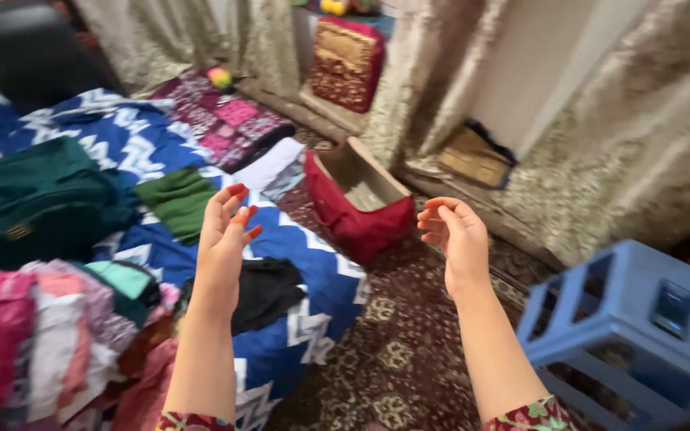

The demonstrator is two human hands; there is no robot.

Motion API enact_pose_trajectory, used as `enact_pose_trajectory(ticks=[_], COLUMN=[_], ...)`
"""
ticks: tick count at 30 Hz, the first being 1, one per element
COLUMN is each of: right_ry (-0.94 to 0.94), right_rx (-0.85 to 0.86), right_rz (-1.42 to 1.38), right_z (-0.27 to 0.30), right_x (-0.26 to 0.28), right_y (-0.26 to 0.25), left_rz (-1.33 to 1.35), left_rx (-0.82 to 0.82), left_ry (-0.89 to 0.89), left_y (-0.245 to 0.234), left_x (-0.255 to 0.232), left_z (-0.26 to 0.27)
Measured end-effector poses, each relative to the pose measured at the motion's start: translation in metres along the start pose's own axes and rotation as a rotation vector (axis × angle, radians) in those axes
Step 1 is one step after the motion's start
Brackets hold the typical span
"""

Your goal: Fold various pieces of clothing and place them on a shelf in a wardrobe.

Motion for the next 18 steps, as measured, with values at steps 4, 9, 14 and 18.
enact_pose_trajectory(ticks=[4,9,14,18], right_ry=[0.051,0.092,0.187,0.217], right_rx=[0.076,0.21,0.408,0.537], right_rz=[0.01,-0.028,-0.009,0.022], right_z=[-0.006,-0.021,-0.019,-0.005], right_x=[-0.041,-0.1,-0.155,-0.188], right_y=[0.078,0.186,0.31,0.389], left_rz=[-0.033,-0.078,-0.137,-0.174], left_rx=[-0.084,-0.182,-0.331,-0.451], left_ry=[0.018,0.043,0.105,0.141], left_y=[-0.071,-0.163,-0.269,-0.343], left_x=[-0.003,-0.006,-0.035,-0.062], left_z=[-0.022,-0.065,-0.096,-0.086])
Point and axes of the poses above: each hand's wrist, its own z-axis away from the middle knuckle, its own y-axis out of the palm, x = y × z, the point moved 6 cm from there along -z, towards the middle knuckle, and after that the axes turned 8 degrees about -x, right-handed, at the moved point
